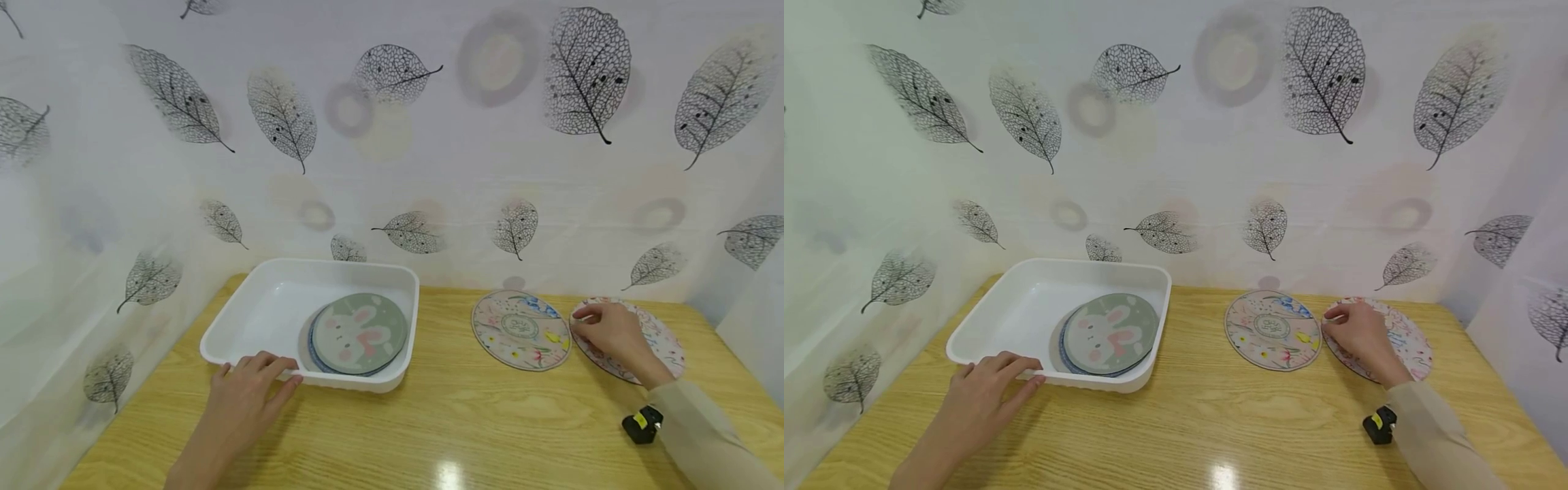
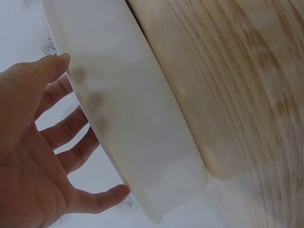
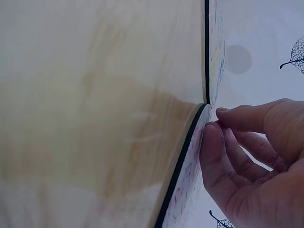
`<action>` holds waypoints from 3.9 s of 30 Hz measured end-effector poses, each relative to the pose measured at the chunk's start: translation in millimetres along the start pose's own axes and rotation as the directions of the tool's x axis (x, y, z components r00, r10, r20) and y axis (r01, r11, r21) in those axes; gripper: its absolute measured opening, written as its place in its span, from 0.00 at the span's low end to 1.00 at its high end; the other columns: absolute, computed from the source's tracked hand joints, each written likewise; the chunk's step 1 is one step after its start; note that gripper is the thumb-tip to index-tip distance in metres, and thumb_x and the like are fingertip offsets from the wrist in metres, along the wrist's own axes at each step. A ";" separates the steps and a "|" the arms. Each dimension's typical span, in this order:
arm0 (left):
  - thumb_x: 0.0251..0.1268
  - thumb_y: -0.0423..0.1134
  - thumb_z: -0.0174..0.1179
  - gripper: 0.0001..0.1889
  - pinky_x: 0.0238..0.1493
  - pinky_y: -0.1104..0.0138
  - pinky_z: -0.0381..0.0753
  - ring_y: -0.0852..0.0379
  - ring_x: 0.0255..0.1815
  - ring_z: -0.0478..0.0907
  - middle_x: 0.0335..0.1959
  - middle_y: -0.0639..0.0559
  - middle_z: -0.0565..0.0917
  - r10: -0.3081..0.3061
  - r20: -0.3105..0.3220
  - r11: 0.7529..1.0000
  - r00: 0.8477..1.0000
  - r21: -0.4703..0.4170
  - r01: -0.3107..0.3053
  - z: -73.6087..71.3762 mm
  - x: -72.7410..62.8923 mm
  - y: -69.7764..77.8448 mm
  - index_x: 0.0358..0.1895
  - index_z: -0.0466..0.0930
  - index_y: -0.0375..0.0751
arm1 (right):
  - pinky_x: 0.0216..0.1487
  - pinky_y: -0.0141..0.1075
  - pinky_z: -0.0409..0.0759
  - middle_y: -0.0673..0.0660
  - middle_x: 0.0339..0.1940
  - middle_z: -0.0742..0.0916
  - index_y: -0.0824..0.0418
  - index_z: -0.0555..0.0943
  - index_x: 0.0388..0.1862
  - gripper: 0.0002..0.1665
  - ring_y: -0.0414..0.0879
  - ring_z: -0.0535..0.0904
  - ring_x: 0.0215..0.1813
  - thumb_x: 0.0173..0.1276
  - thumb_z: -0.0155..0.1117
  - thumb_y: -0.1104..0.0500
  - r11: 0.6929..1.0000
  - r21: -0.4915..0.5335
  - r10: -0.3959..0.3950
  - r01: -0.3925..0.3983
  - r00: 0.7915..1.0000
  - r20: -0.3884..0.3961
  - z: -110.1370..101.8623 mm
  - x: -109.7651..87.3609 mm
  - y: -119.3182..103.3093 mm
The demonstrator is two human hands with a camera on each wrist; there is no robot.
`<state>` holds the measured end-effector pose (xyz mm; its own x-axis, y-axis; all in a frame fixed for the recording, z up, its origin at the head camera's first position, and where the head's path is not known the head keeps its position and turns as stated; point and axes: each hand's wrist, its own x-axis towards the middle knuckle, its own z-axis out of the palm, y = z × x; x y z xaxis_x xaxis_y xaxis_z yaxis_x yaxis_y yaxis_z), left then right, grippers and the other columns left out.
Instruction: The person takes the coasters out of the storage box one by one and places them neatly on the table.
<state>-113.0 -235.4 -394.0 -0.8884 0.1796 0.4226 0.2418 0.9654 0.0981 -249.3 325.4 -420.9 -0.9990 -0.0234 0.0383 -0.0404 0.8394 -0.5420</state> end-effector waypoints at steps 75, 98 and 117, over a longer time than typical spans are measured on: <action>0.63 0.46 0.71 0.09 0.43 0.37 0.81 0.49 0.41 0.85 0.40 0.58 0.86 0.075 -0.028 0.997 0.997 0.013 -0.075 -3.0 -0.4 -5.8 0.45 0.86 0.56 | 0.44 0.48 0.87 0.57 0.52 0.89 0.58 0.86 0.55 0.20 0.54 0.87 0.49 0.66 0.74 0.54 0.723 -0.255 -0.646 0.642 0.759 0.081 19.3 -34.9 -89.0; 0.58 0.46 0.74 0.10 0.36 0.44 0.81 0.51 0.37 0.84 0.36 0.59 0.84 0.111 -0.107 0.994 0.988 0.037 -0.107 0.7 -4.5 -15.2 0.41 0.85 0.57 | 0.47 0.49 0.87 0.57 0.52 0.89 0.57 0.87 0.53 0.19 0.54 0.87 0.51 0.65 0.73 0.52 0.664 -0.283 -0.714 0.692 0.699 0.033 38.5 -28.2 -125.6; 0.56 0.46 0.75 0.11 0.35 0.41 0.82 0.49 0.36 0.85 0.36 0.58 0.84 0.102 -0.130 0.994 0.986 0.039 -0.098 0.3 -10.3 -16.4 0.41 0.86 0.56 | 0.49 0.45 0.87 0.55 0.52 0.89 0.57 0.86 0.55 0.21 0.50 0.87 0.51 0.67 0.73 0.49 0.651 -0.170 -0.746 0.739 0.665 0.032 54.8 -13.6 -177.2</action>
<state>-107.9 -253.0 -400.3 -0.8007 0.2512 0.5438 0.3123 0.9497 0.0211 -229.6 147.3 -371.4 -0.6346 -0.6592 0.4035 -0.7617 0.6217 -0.1823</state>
